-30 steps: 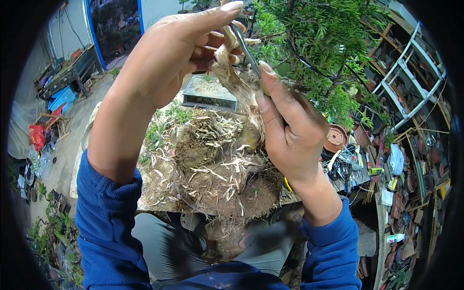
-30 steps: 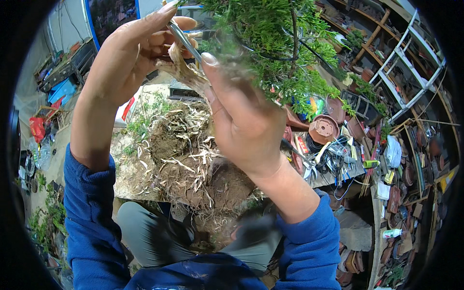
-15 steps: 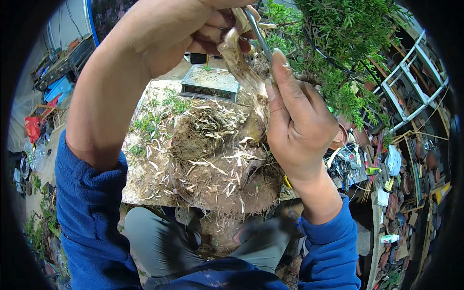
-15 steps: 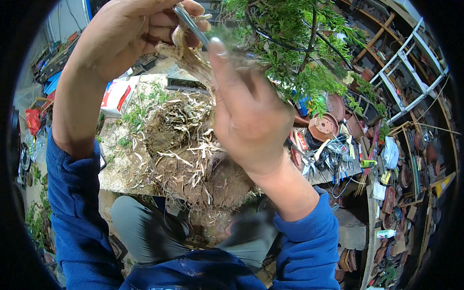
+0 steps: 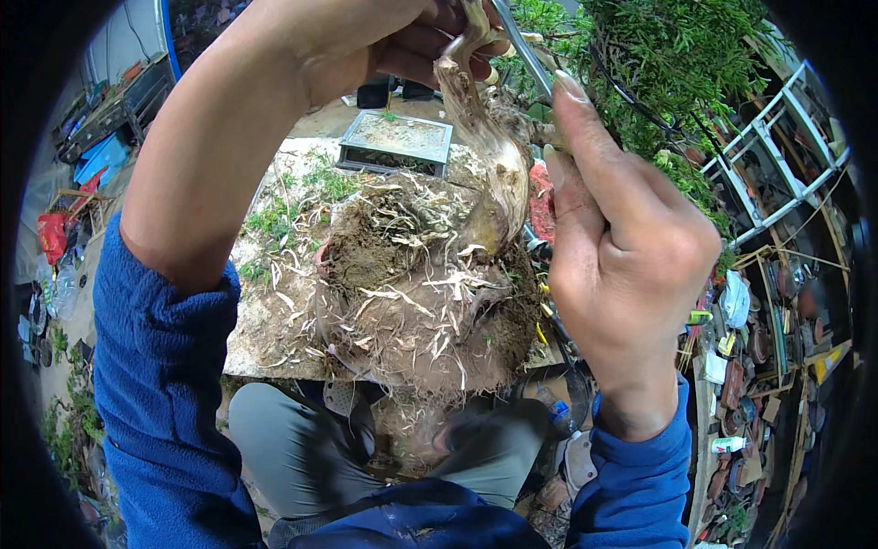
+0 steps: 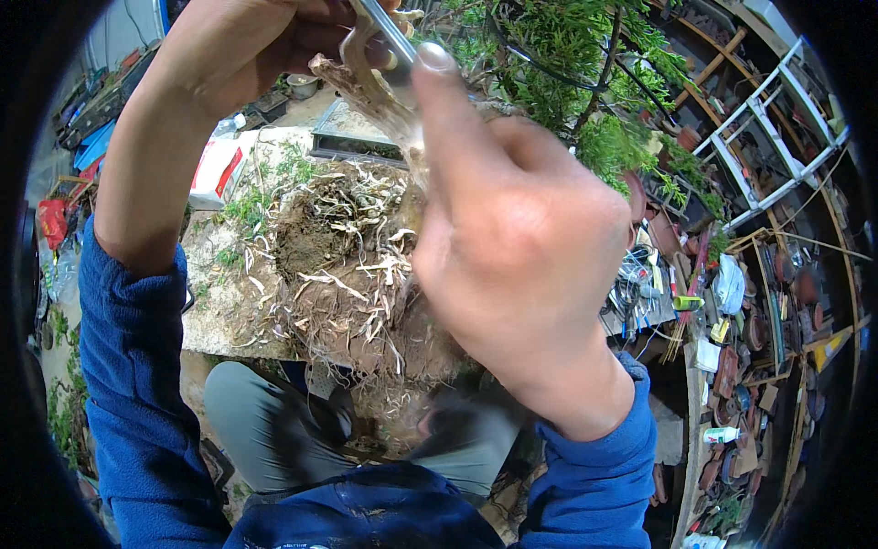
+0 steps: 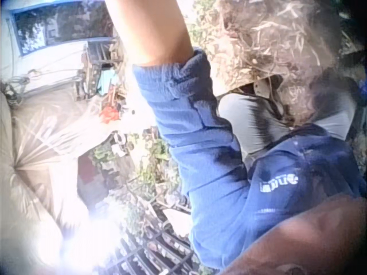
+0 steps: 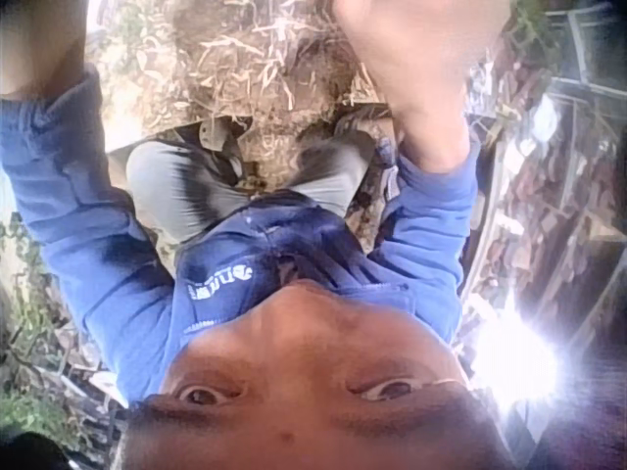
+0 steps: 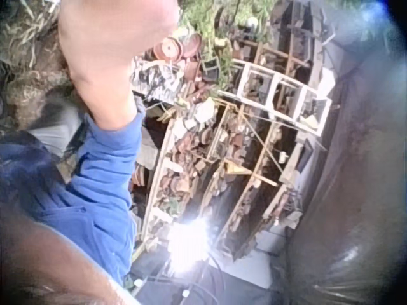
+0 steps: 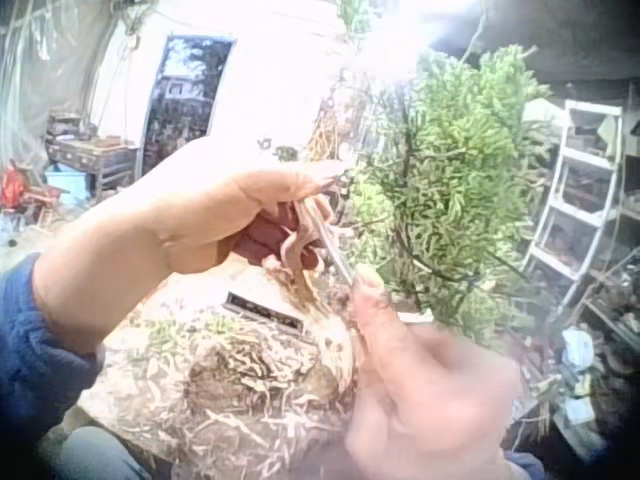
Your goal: The person uses a chisel and pliers to carve and shape the trunk and branches of a bonsai tree. They remove bark and wood to refine the tree's structure and then trim small branches with pliers.
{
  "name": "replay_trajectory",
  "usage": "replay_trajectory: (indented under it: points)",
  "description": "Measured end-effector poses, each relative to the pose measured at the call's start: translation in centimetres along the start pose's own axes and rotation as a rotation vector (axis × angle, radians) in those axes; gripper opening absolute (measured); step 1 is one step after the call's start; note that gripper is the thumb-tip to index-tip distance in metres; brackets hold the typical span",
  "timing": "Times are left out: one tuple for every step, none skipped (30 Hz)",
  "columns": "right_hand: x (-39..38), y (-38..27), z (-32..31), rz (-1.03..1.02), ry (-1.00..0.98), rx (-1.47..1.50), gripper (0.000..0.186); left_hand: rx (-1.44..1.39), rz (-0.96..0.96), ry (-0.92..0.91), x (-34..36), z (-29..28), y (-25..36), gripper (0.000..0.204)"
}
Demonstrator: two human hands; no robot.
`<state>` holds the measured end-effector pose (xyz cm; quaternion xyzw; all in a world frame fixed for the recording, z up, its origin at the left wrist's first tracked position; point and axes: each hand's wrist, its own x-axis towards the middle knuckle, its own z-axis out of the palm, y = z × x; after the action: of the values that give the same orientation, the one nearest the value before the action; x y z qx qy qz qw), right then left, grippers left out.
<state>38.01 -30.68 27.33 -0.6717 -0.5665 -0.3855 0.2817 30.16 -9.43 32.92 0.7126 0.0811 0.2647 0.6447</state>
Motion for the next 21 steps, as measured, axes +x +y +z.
replay_trajectory:
  points:
    - [0.3,-0.1,-0.5,-0.013,-0.023,-0.029,0.050,-0.025,-0.007,-0.025,0.1,-0.1,-0.1,0.033]
    - [0.5,-0.2,-1.0,-0.004,-0.051,-0.020,0.050,-0.005,-0.003,-0.025,0.2,-0.2,-0.1,0.034]
    - [0.8,-0.1,-1.3,-0.013,-0.065,-0.015,0.050,0.015,-0.001,-0.024,0.3,-0.3,-0.1,0.035]
    - [1.0,-0.2,-1.6,-0.022,-0.073,-0.026,0.049,0.035,0.002,-0.022,0.3,-0.4,-0.1,0.035]
    - [1.2,-0.3,-1.8,-0.027,-0.077,-0.034,0.048,0.018,0.029,-0.035,0.3,-0.5,-0.2,0.036]
    - [1.4,-0.4,-2.1,-0.040,-0.089,-0.047,0.047,0.002,0.055,-0.048,0.2,-0.5,-0.3,0.037]
    - [1.7,-0.3,-2.5,-0.051,-0.104,-0.070,0.046,-0.013,0.082,-0.061,0.2,-0.5,-0.4,0.037]
    - [1.9,-0.4,-2.8,-0.036,-0.118,-0.090,0.045,-0.019,0.087,-0.063,0.1,-0.5,-0.6,0.037]
    - [2.0,-0.5,-3.1,-0.036,-0.144,-0.105,0.044,-0.024,0.092,-0.065,0.1,-0.5,-0.8,0.038]
    - [2.1,-0.5,-3.4,-0.029,-0.164,-0.123,0.043,-0.028,0.098,-0.068,0.0,-0.4,-1.0,0.038]
    - [2.2,-0.4,-3.6,-0.026,-0.178,-0.137,0.043,-0.058,0.088,-0.015,0.0,-0.4,-1.3,0.037]
    - [2.2,-0.5,-3.6,-0.006,-0.155,-0.108,0.043,-0.086,0.083,0.035,0.2,-0.3,-1.7,0.037]
    - [2.1,-0.4,-3.6,-0.047,-0.167,-0.148,0.043,-0.176,0.258,-0.161,-0.4,-1.0,-2.0,0.034]
    - [1.9,-0.4,-3.2,-0.061,-0.155,-0.169,0.044,-0.222,0.319,-0.202,-0.3,-1.0,-2.5,0.031]
    - [1.7,-0.5,-2.7,-0.015,-0.140,-0.092,0.045,-0.270,0.378,-0.247,-0.3,-1.2,-2.9,0.031]
    - [1.3,-0.5,-2.2,0.037,-0.121,-0.047,0.045,-0.190,0.459,-0.251,0.0,-1.3,-3.3,0.033]
    - [0.9,-0.6,-1.8,0.056,-0.107,-0.021,0.046,-0.059,0.377,-0.080,0.1,-1.4,-3.7,0.037]
    - [0.5,-0.7,-1.5,0.068,-0.085,-0.016,0.046,-0.062,0.464,-0.172,0.7,-1.4,-4.0,0.039]
    - [0.1,-0.9,-1.6,0.104,-0.141,-0.018,0.047,0.014,0.577,-0.103,0.9,-1.4,-4.3,0.036]
    - [-0.1,-0.8,-1.1,0.060,-0.065,0.026,0.047,0.104,0.637,0.001,1.1,-1.3,-4.6,0.033]
    - [-0.3,-0.7,-1.0,0.056,-0.054,0.029,0.048,0.011,0.752,-0.017,1.4,-1.0,-4.9,0.024]
